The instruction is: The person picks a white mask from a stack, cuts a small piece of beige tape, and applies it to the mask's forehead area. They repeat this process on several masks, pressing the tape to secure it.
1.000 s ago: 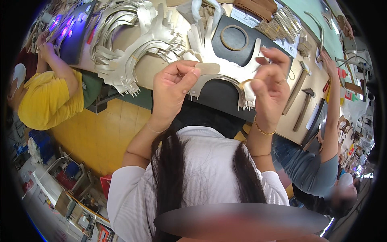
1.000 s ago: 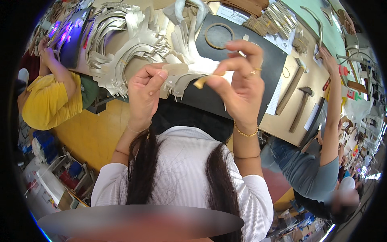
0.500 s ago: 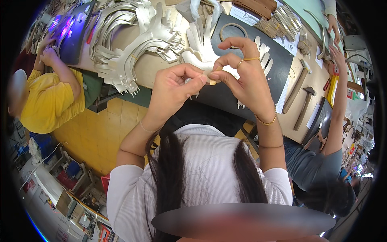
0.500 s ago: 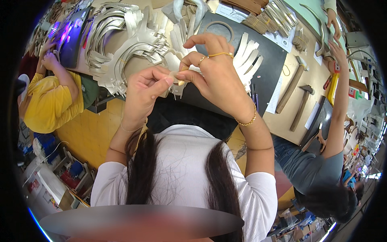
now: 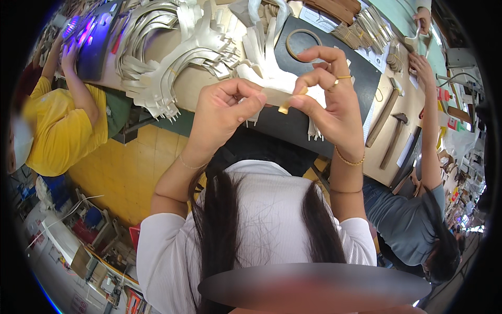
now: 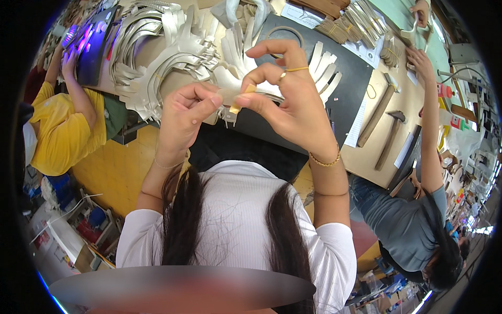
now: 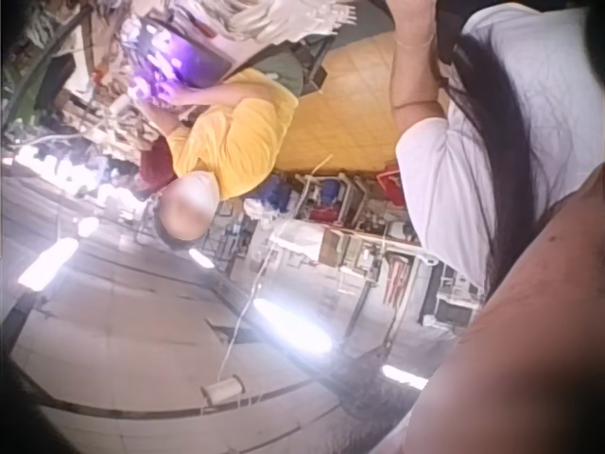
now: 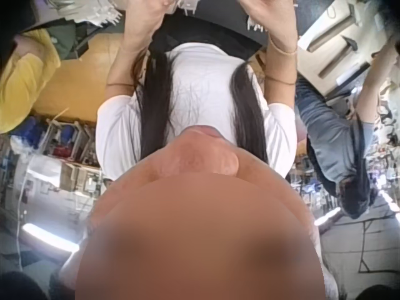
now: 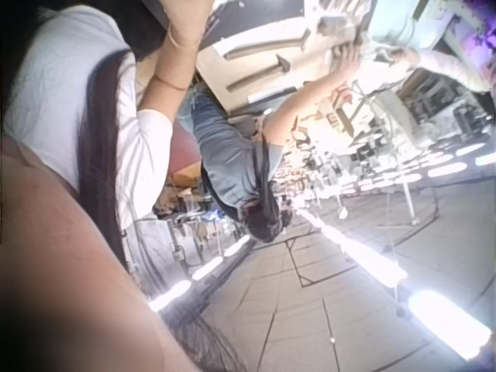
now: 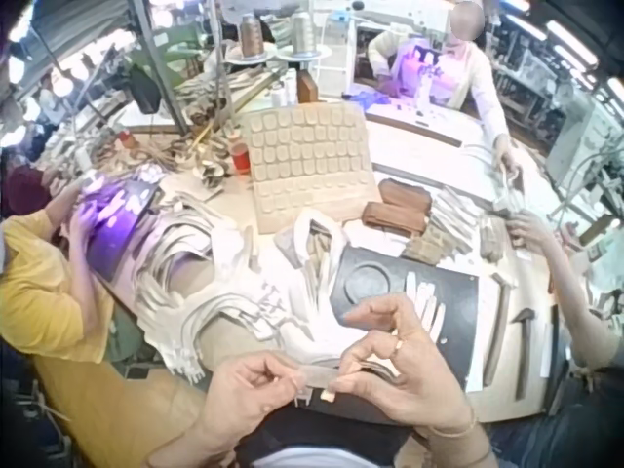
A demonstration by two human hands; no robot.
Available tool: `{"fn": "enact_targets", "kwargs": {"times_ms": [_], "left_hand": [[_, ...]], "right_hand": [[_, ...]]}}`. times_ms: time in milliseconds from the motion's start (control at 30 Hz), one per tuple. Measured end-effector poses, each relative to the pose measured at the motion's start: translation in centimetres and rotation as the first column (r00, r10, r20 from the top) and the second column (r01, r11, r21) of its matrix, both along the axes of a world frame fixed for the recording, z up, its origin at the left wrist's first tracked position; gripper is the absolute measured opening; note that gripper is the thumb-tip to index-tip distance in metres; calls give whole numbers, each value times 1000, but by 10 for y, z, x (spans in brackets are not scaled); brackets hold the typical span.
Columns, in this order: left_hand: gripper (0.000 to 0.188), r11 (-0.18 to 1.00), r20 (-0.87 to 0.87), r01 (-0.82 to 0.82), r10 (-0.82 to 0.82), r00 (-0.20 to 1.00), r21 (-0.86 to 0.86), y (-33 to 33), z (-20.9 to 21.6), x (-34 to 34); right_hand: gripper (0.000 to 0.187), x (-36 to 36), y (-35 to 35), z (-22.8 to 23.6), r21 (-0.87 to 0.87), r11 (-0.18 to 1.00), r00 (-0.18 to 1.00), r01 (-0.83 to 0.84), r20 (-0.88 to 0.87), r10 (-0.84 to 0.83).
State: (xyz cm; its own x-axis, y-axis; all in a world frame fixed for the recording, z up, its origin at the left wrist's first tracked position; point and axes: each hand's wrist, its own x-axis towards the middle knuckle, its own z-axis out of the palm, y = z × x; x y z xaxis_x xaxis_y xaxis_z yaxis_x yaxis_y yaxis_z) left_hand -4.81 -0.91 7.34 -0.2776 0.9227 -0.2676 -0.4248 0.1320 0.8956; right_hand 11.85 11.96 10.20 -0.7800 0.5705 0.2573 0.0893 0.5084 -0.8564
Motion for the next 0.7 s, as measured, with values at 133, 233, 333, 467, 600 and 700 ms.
{"fn": "enact_targets", "kwargs": {"times_ms": [133,233,333,467,600,700], "left_hand": [[8,998,-49,30,-33,998,-51,-3,6,2],[8,997,-38,33,-35,999,-64,-4,5,3],[7,999,-6,11,-11,1000,-43,-3,2,2],[7,999,3,-41,41,999,-18,-5,-2,1],[8,997,2,-70,71,998,-30,-7,-4,1],[7,999,34,-35,35,999,-9,-7,-5,-1]], "right_hand": [[14,-10,-2,-3,199,980,989,-23,150,-7],[14,-14,-6,-9,205,979,983,2,178,-39],[14,-11,-8,-18,140,989,998,39,43,-45],[21,-5,2,-27,-581,813,759,33,-515,-398],[17,2,4,-23,-434,900,897,45,-379,-227],[14,-3,0,-18,-182,982,990,41,-124,-64]]}}
